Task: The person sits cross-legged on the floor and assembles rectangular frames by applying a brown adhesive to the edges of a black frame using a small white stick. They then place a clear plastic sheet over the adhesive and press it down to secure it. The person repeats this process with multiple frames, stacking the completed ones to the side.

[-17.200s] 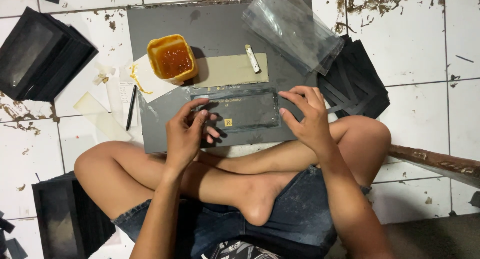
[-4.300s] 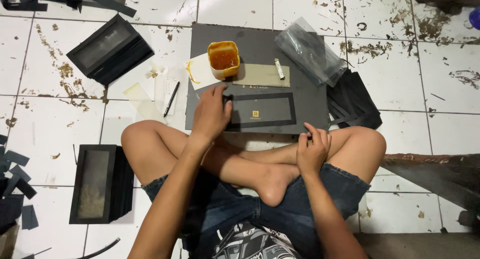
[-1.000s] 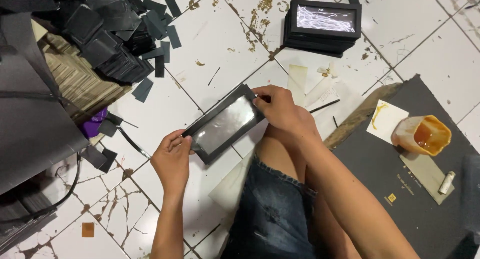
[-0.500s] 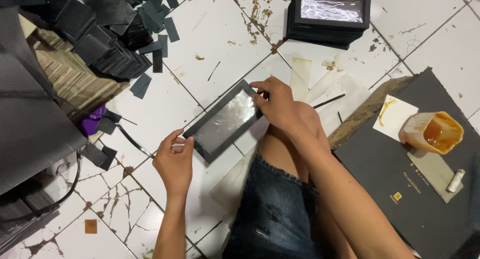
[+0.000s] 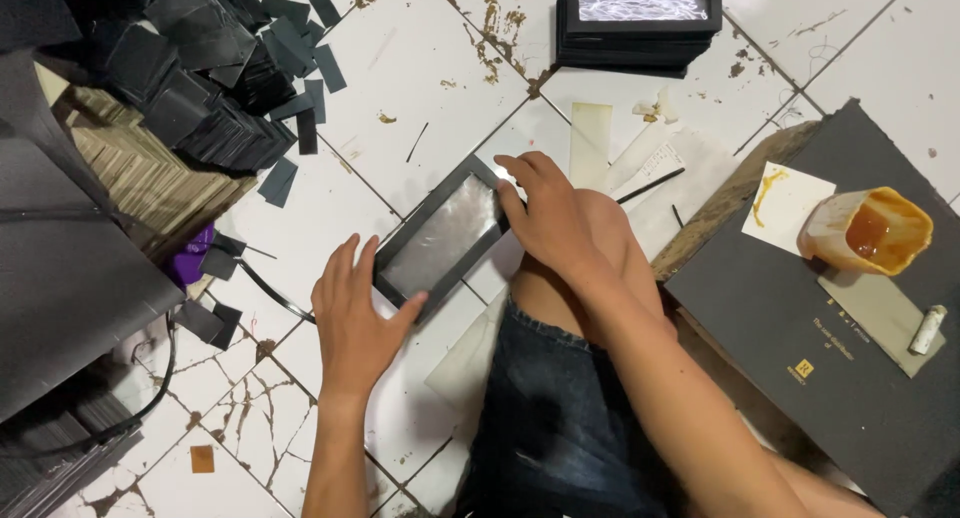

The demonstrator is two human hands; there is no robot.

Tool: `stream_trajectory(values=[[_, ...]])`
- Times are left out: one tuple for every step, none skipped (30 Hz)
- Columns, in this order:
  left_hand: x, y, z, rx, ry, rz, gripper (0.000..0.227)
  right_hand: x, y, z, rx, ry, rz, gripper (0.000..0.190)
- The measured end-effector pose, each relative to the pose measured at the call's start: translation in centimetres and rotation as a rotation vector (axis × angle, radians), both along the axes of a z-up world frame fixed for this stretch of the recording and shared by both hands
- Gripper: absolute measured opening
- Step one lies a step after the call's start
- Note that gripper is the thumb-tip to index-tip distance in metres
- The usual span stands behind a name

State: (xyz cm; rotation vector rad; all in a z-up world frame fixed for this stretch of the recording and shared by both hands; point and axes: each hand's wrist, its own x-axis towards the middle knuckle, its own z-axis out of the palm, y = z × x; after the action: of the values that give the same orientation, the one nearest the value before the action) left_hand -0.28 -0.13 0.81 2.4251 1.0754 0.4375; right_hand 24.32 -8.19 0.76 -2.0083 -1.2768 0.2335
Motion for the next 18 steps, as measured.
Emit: stream_trajectory(values=[[0.3, -0.2, 0.3, 0.003, 0.001, -0.006, 0.084, -0.3, -0.5, 0.1, 0.003, 0.001, -0.006, 0.028], [0.7, -0.4, 0.6, -0.001, 0.032, -0.046, 0.089, -0.5, -0.9, 0.3, 0.094, -0.032, -0.029, 0.026], [1.1, -0.6, 0.9, -0.004, 0.064, -0.086, 0.095, -0.7, -1.3, 0.4, 0.185, -0.066, -0.053, 0.024], [1.3, -0.4, 0.4, 0.001, 0.062, -0.089, 0.095, -0.7, -1.7, 0.0, 0.19, -0.068, -0.056, 0.024], [1.4, -0.3, -0.1, 0.001, 0.119, -0.106, 0.097, -0.8, -2.1, -0.4, 0.225, -0.078, -0.095, 0.023], [1.4, -0.2, -0.6, -0.001, 0.178, -0.125, 0.099, -0.9, -2.7, -0.9, 0.258, -0.086, -0.136, 0.023], [1.7, -0.1, -0.4, 0.001, 0.178, -0.13, 0.099, -0.9, -2.9, -0.9, 0.261, -0.087, -0.141, 0.023], [2.0, 0.0, -0.1, -0.052, 0.222, -0.112, 0.096, -1.0, -3.2, -1.0, 0.285, -0.084, -0.165, 0.023], [2.3, 0.0, 0.1, -0.105, 0.266, -0.093, 0.093, -1.0, -3.6, -1.1, 0.309, -0.082, -0.189, 0.022], [2.4, -0.1, 0.2, -0.102, 0.266, -0.1, 0.093, -1.1, -3.9, -1.0, 0.31, -0.083, -0.196, 0.022], [2.5, -0.1, 0.3, -0.097, 0.282, -0.099, 0.092, -1.2, -4.3, -0.8, 0.326, -0.082, -0.209, 0.022], [2.6, -0.1, 0.4, -0.089, 0.298, -0.095, 0.091, -1.3, -4.4, -0.7, 0.344, -0.081, -0.22, 0.021], [2.7, -0.1, 0.6, -0.084, 0.297, -0.098, 0.091, -1.4, -4.7, -0.3, 0.349, -0.082, -0.224, 0.021], [2.8, -0.2, 0.9, -0.095, 0.327, -0.096, 0.094, -1.6, -5.1, 0.1, 0.359, -0.082, -0.238, 0.021], [2.9, -0.3, 1.1, -0.106, 0.357, -0.093, 0.097, -1.8, -5.4, 0.4, 0.37, -0.083, -0.253, 0.02], [3.1, -0.3, 1.2, -0.1, 0.356, -0.099, 0.097, -1.9, -5.7, 0.7, 0.373, -0.084, -0.259, 0.02], [3.3, -0.3, 1.3, -0.075, 0.346, -0.097, 0.097, -2.1, -5.9, 1.0, 0.443, -0.091, -0.252, 0.019], [3.6, -0.4, 1.4, -0.05, 0.334, -0.096, 0.098, -2.2, -6.2, 1.3, 0.512, -0.099, -0.245, 0.017]])
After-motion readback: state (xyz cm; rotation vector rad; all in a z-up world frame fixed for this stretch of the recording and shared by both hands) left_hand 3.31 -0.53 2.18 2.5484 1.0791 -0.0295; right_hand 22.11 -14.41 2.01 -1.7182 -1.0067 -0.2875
